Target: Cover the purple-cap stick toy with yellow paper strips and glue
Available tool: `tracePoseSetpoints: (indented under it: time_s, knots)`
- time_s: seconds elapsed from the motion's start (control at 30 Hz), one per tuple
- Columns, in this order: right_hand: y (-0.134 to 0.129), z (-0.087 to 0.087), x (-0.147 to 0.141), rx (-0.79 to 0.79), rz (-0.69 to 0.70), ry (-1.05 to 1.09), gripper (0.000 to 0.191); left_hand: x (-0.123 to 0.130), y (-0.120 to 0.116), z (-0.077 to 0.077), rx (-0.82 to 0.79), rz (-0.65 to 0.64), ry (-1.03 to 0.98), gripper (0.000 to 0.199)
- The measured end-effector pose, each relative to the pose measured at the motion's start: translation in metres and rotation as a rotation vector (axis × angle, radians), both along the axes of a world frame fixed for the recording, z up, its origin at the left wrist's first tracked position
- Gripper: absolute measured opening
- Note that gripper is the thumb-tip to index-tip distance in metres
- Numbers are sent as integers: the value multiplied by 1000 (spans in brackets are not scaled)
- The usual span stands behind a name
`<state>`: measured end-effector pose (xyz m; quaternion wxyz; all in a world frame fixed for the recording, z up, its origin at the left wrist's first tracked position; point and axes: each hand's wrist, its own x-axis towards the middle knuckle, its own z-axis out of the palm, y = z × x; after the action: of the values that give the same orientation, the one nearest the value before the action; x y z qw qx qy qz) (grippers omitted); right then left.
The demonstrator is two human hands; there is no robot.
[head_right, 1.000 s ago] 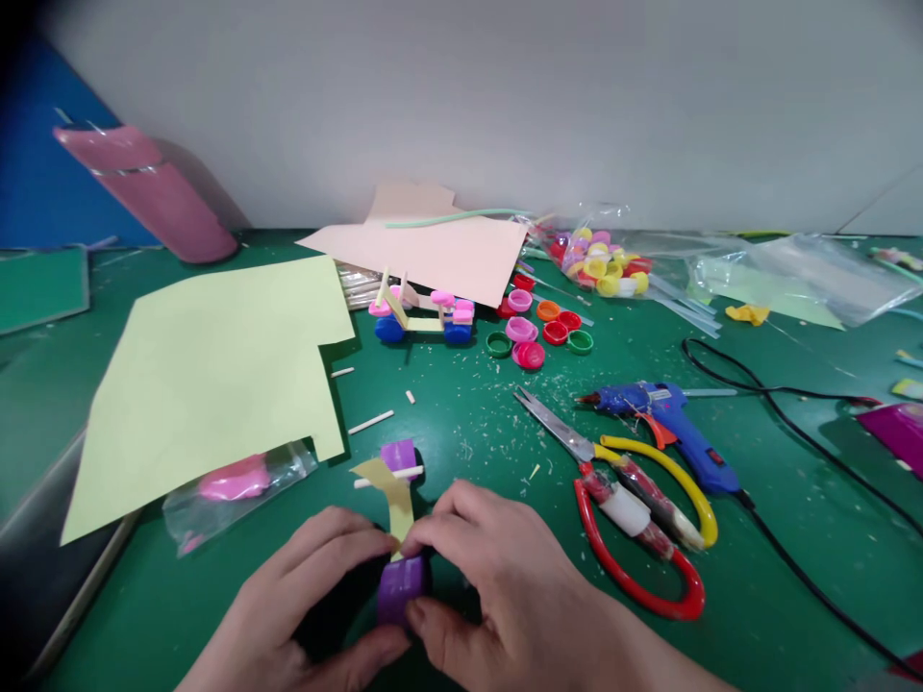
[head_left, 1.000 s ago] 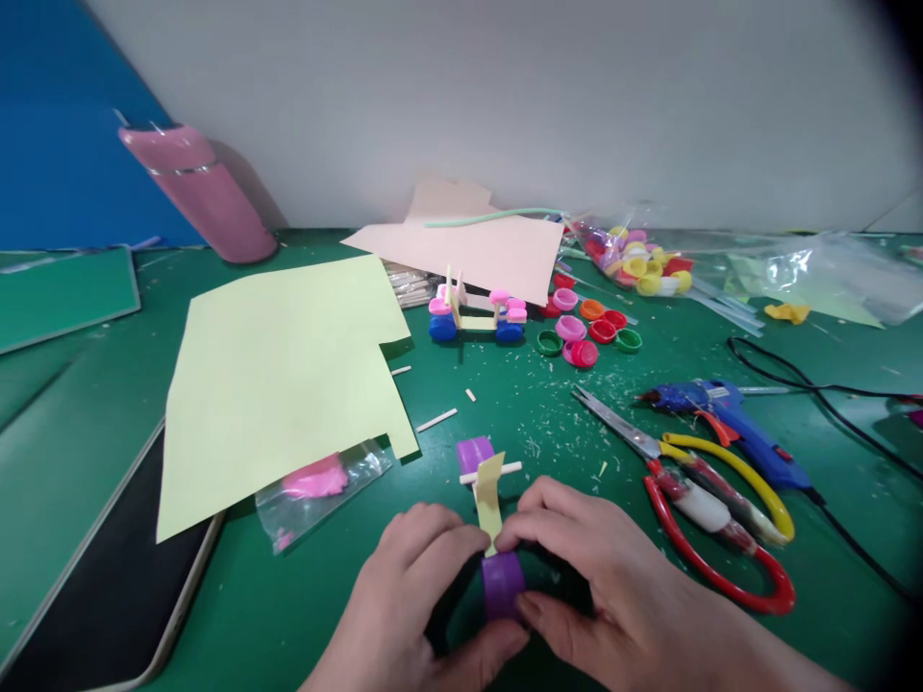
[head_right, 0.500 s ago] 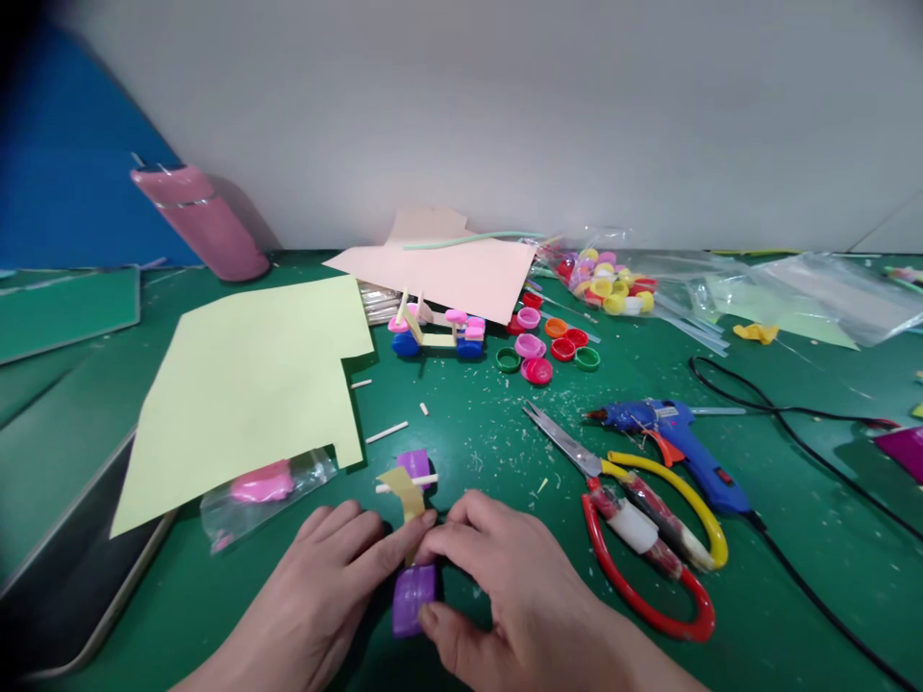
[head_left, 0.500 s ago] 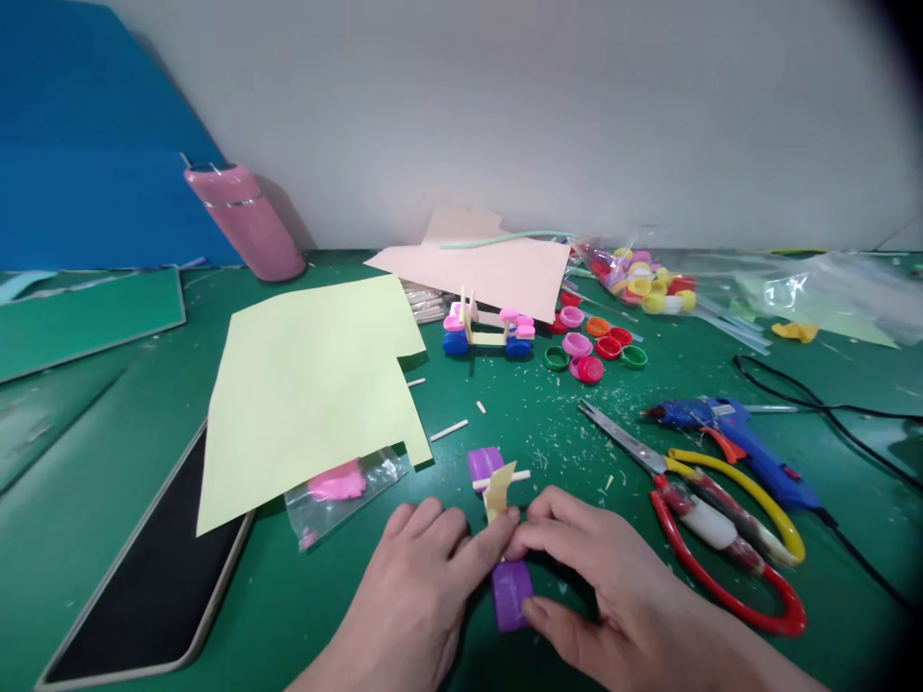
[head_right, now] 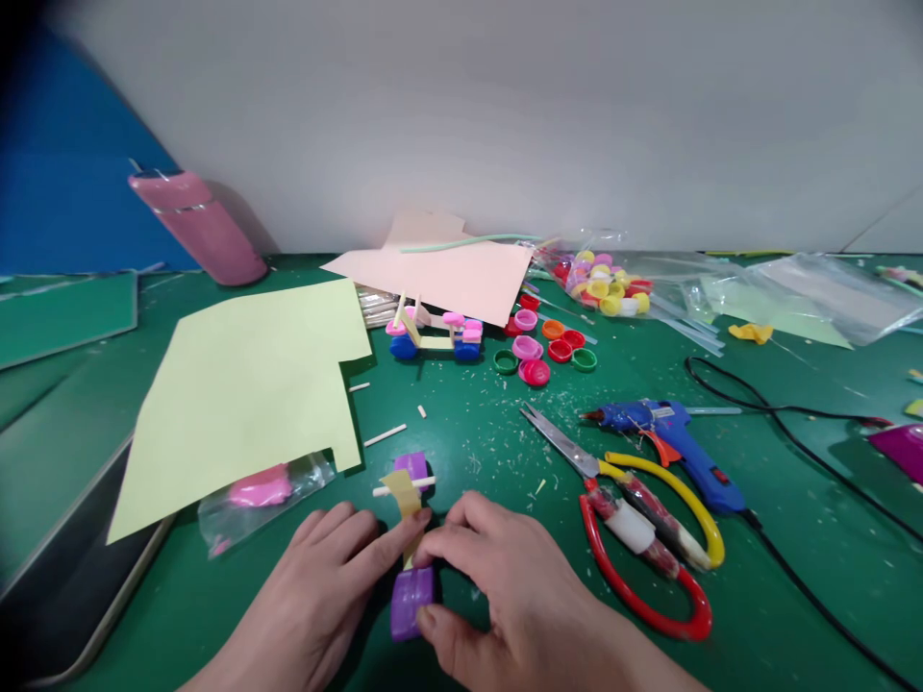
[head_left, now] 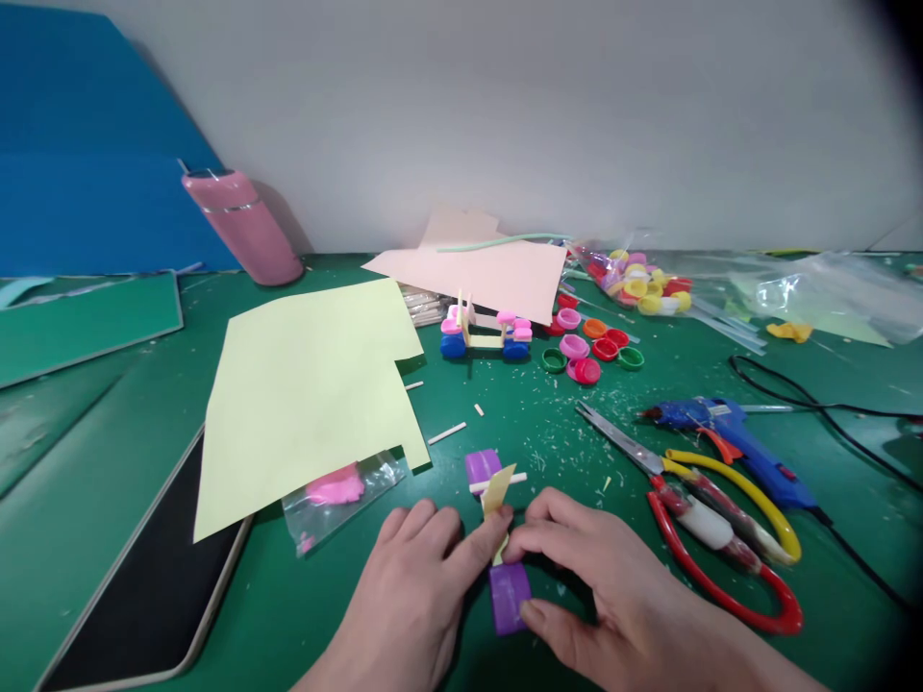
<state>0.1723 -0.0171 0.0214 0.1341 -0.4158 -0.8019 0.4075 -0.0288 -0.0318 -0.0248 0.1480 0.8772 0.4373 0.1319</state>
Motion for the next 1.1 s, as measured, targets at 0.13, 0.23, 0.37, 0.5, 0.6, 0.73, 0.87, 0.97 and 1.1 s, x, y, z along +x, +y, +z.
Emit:
tracePoseSetpoints:
  time_s: [0.13,0.23,0.37,0.5,0.6,0.73,0.87,0.97,1.1]
  knots:
    - [-1,1,0,-1,-7,-2,22,0,1,1,-6,6,-17,52]
    - [-2,1,1,-4,-10,3,22,1,2,2,-13,7,-40,53]
    - [-1,1,1,-7,-12,2,22,2,3,4,-19,27,-46,52]
    - [0,2,0,-6,-12,-3,23,2,3,5,-7,72,-32,51]
    - [-1,3,0,3,-13,-8,24,1,3,5,2,77,-24,52]
    - [-1,2,1,2,-5,-7,25,1,3,4,1,77,-18,53]
    - [0,1,1,-2,-6,0,25,1,2,4,17,74,-5,54]
    - [-1,1,1,-4,-3,0,24,1,1,4,24,77,5,54]
    - [-1,0,1,0,1,3,24,1,1,2,34,87,-12,53]
